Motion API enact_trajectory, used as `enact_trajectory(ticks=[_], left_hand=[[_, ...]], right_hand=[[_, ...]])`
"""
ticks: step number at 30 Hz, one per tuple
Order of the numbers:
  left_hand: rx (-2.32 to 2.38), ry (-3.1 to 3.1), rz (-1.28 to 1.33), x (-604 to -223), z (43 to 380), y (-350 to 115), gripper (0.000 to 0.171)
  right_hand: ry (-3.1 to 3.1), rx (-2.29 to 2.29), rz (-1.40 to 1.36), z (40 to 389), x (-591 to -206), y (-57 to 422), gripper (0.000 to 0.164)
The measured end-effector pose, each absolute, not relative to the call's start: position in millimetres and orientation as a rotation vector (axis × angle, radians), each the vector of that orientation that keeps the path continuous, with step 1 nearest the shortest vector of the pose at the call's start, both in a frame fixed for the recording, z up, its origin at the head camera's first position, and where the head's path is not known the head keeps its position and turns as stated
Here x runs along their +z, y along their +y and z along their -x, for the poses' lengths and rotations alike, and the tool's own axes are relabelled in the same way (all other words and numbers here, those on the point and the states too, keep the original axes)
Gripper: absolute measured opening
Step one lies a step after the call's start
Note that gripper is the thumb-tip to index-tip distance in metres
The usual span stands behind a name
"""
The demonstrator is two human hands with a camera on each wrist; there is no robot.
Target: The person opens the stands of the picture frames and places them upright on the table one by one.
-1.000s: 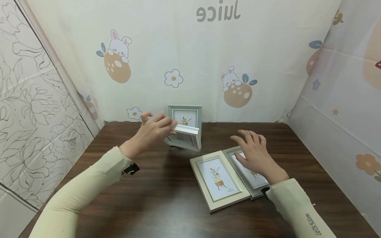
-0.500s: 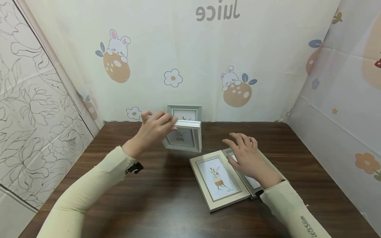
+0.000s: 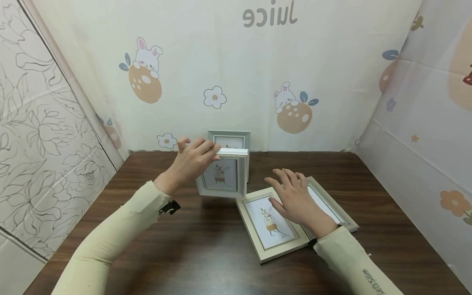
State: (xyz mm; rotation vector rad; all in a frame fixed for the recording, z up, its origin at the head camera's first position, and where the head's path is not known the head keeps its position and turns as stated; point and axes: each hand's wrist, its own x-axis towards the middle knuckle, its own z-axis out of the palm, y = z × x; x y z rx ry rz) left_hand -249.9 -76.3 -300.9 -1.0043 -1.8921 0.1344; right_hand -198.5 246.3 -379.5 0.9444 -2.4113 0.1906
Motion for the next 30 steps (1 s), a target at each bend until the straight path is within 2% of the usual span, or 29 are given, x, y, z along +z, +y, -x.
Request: enact_trajectory(ticks=[2, 4, 13, 20, 26, 30], left_hand=[[0.130, -1.894, 1.010, -301, 250, -75, 0.025], [0.136, -1.894, 1.014, -301, 250, -73, 0.025], [0.120, -1.944, 1.022, -303, 250, -68, 0.026], [0.061, -1.996, 1.028, -302, 250, -66, 0.026], [0.023, -2.044, 1.031, -302, 250, -64, 0.025], [-0.002, -2.065, 1.032, -302, 249, -64, 0.024]], right_hand=[[-2.398, 0.207, -0.954, 199, -382, 243, 0.064], [-2.388, 0.224, -0.972, 199, -385, 239, 0.067], [-2.429, 0.242, -1.009, 196, -393, 225, 0.063], [-2.479, 0.206, -0.976, 196, -394, 217, 0.069], [-2.495, 0.213, -0.954, 195, -394, 212, 0.057], [-2.493, 0.202, -0.940, 196, -396, 208, 0.069]])
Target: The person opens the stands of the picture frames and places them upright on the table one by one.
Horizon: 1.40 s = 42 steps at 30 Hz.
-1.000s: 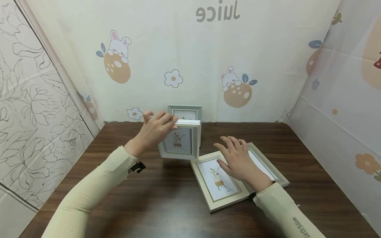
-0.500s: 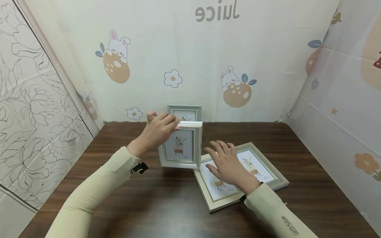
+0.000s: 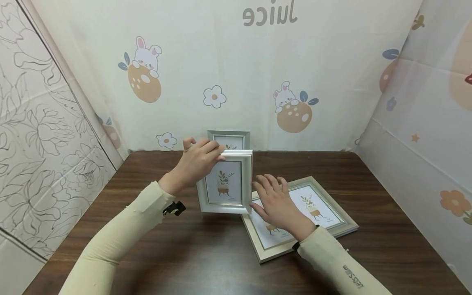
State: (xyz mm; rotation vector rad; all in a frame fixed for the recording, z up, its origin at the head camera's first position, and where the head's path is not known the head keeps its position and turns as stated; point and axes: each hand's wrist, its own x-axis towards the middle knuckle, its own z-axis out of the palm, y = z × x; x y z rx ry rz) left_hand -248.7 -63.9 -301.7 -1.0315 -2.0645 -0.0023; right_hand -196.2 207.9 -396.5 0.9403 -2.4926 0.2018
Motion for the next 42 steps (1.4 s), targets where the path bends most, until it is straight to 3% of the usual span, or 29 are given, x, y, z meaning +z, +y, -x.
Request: enact_trajectory(ticks=[3, 11, 19, 24, 42], left_hand=[[-0.014, -2.077, 1.029, -301, 248, -64, 0.024], [-0.034, -2.129, 1.005, -301, 248, -66, 0.028], [-0.081, -2.131, 1.010, -303, 250, -70, 0.025], [-0.092, -2.100, 1.003, -303, 254, -75, 0.024], [-0.139, -2.105, 0.974, -308, 274, -108, 0.022]], right_hand=[[-2.460, 0.198, -0.935, 197, -399, 204, 0.078], [-2.394, 0.141, -0.940, 200, -405, 196, 0.079], [-2.321, 0.101, -0.980, 204, -405, 191, 0.072], [-2.346, 0.089, -0.973, 208, -401, 186, 0.058], [-2.458, 0.220, -0.947, 233, -399, 144, 0.057]])
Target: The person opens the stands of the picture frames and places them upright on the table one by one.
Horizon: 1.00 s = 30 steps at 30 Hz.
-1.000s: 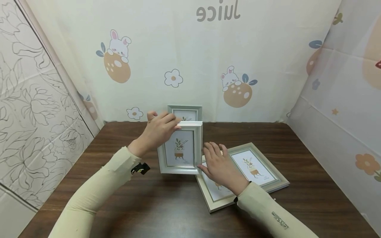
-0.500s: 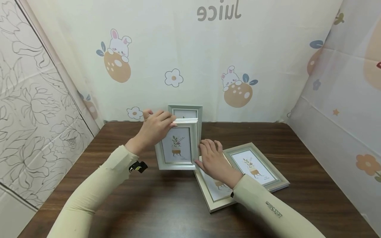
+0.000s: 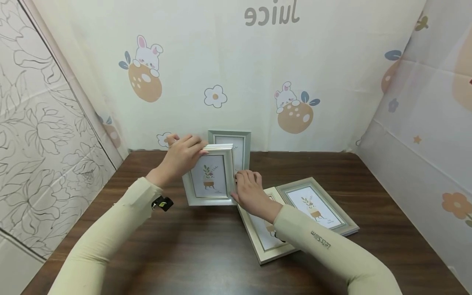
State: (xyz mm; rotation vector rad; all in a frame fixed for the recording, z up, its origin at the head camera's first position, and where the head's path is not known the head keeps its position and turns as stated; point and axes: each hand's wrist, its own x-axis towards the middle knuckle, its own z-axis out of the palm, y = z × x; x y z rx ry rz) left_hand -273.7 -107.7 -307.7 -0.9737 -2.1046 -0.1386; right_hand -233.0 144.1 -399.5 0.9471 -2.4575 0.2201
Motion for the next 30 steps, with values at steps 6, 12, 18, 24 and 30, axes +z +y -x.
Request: enact_trajectory(ticks=[6, 12, 18, 24, 30], left_hand=[[-0.117, -2.129, 0.967, -311, 282, -121, 0.021], [-0.119, -2.157, 0.987, -317, 288, -135, 0.020], [-0.126, -2.153, 1.016, -320, 293, -149, 0.020], [-0.148, -2.155, 1.041, -325, 297, -162, 0.019], [-0.188, -2.170, 1.057, -332, 296, -166, 0.020]], right_hand=[[-2.486, 0.214, -0.930, 243, -402, 128, 0.058], [-2.576, 0.257, -0.950, 248, -404, 114, 0.056], [-2.581, 0.219, -0.972, 251, -405, 103, 0.056], [-2.596, 0.221, -1.017, 251, -406, 94, 0.052], [-2.655, 0.222, -1.002, 250, -413, 90, 0.052]])
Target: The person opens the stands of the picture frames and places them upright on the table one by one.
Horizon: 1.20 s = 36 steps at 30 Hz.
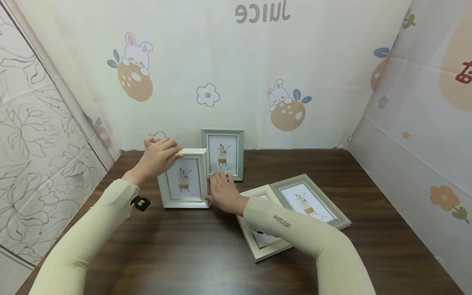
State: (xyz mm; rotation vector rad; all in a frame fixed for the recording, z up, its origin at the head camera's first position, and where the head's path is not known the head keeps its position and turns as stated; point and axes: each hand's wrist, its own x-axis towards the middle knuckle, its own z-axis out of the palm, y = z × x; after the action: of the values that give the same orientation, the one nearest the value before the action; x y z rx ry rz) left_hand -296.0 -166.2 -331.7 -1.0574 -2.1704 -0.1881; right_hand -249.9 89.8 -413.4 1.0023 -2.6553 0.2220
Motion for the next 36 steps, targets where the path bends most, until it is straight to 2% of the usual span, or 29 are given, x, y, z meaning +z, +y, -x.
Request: enact_trajectory(ticks=[36], left_hand=[[-0.148, -2.152, 1.013, -343, 305, -168, 0.021]], right_hand=[[-2.647, 0.145, -0.975, 253, -416, 87, 0.055]])
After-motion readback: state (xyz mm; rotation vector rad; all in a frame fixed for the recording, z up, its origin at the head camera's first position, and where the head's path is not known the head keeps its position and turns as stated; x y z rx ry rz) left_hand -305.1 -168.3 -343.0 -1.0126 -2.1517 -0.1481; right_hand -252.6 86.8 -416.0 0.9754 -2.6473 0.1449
